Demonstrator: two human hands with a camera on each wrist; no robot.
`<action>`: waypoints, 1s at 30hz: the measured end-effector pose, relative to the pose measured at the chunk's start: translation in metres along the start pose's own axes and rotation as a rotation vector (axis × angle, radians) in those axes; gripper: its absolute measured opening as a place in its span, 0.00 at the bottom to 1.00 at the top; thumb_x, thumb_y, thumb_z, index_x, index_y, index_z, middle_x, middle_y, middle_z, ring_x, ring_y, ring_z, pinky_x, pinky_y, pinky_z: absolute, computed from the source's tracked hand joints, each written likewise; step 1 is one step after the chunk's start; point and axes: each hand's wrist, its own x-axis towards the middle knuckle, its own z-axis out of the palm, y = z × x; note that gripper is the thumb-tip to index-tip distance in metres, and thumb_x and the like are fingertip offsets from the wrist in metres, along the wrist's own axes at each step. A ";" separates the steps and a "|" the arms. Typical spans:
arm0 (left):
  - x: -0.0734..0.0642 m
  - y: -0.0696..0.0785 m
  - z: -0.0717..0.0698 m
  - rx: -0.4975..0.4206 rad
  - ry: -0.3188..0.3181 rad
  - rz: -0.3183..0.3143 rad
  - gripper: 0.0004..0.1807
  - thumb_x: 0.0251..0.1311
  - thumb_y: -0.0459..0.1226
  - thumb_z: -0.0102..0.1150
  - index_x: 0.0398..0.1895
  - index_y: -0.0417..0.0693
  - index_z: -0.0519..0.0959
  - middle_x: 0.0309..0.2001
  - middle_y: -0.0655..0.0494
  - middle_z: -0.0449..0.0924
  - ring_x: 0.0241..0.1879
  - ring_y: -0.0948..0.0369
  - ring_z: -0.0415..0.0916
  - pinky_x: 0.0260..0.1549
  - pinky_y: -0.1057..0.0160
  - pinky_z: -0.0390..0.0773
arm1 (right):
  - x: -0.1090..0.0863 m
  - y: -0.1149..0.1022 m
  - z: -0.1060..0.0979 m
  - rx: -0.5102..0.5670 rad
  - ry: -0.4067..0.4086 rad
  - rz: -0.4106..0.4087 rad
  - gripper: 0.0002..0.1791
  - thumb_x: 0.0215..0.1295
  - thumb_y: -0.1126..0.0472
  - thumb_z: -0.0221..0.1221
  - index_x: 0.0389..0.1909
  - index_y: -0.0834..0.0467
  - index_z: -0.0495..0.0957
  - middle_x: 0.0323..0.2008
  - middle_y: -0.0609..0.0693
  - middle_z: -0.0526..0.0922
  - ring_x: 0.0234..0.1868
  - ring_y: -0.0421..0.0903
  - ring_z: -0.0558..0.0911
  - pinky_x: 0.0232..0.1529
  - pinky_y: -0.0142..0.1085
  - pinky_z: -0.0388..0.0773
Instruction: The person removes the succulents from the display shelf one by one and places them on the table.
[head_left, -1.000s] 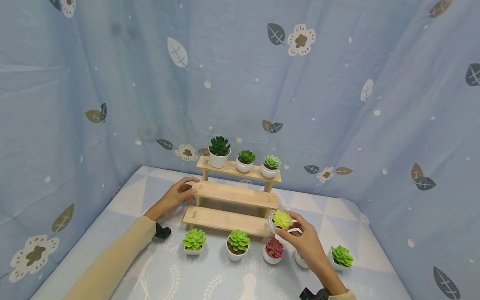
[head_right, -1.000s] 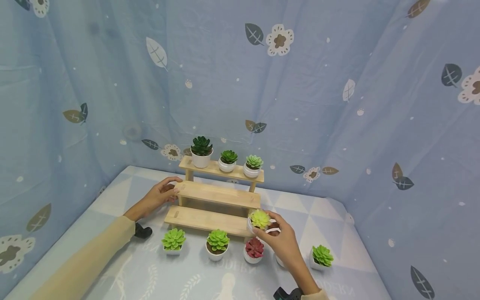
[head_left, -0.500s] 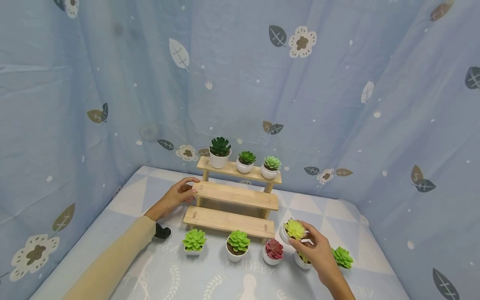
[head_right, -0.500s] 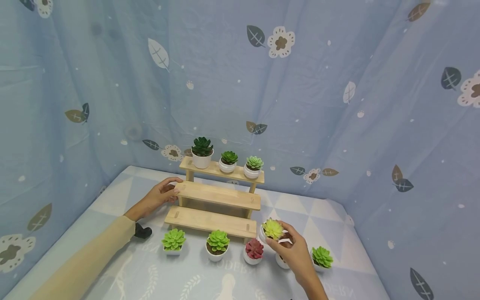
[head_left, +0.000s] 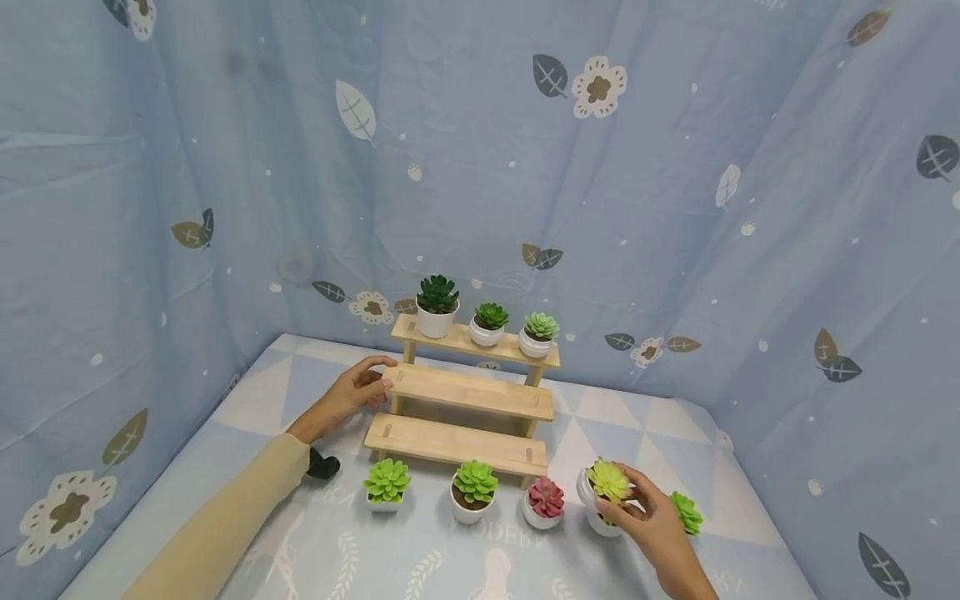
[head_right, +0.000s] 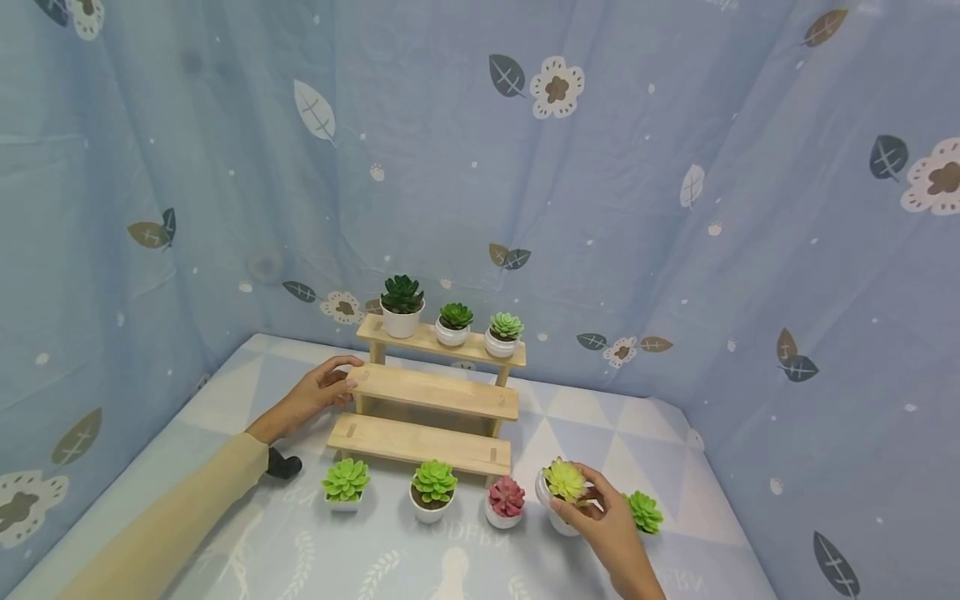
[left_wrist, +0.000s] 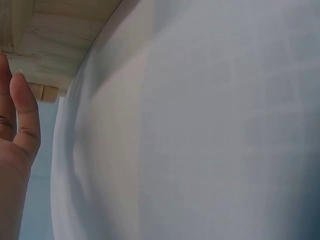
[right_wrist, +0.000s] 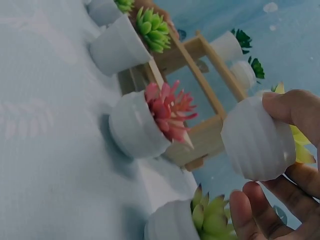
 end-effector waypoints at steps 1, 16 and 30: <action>0.000 -0.001 0.000 0.000 0.000 0.003 0.27 0.75 0.46 0.59 0.73 0.56 0.67 0.49 0.40 0.77 0.46 0.34 0.75 0.44 0.46 0.81 | 0.000 0.002 -0.001 -0.001 0.002 0.006 0.43 0.58 0.50 0.76 0.73 0.51 0.69 0.62 0.56 0.72 0.50 0.47 0.78 0.44 0.35 0.82; 0.000 -0.002 0.001 -0.005 -0.008 0.019 0.27 0.76 0.46 0.58 0.74 0.56 0.67 0.50 0.38 0.76 0.47 0.34 0.76 0.45 0.42 0.80 | -0.011 0.024 -0.018 -0.027 0.037 0.027 0.44 0.60 0.54 0.75 0.74 0.58 0.66 0.70 0.58 0.69 0.55 0.41 0.79 0.49 0.29 0.80; 0.000 -0.001 0.000 -0.012 -0.010 0.020 0.28 0.75 0.46 0.59 0.74 0.55 0.66 0.49 0.36 0.76 0.46 0.31 0.74 0.45 0.42 0.80 | -0.021 0.034 -0.028 -0.055 0.046 0.051 0.46 0.63 0.54 0.73 0.76 0.63 0.61 0.74 0.63 0.64 0.69 0.59 0.70 0.52 0.30 0.80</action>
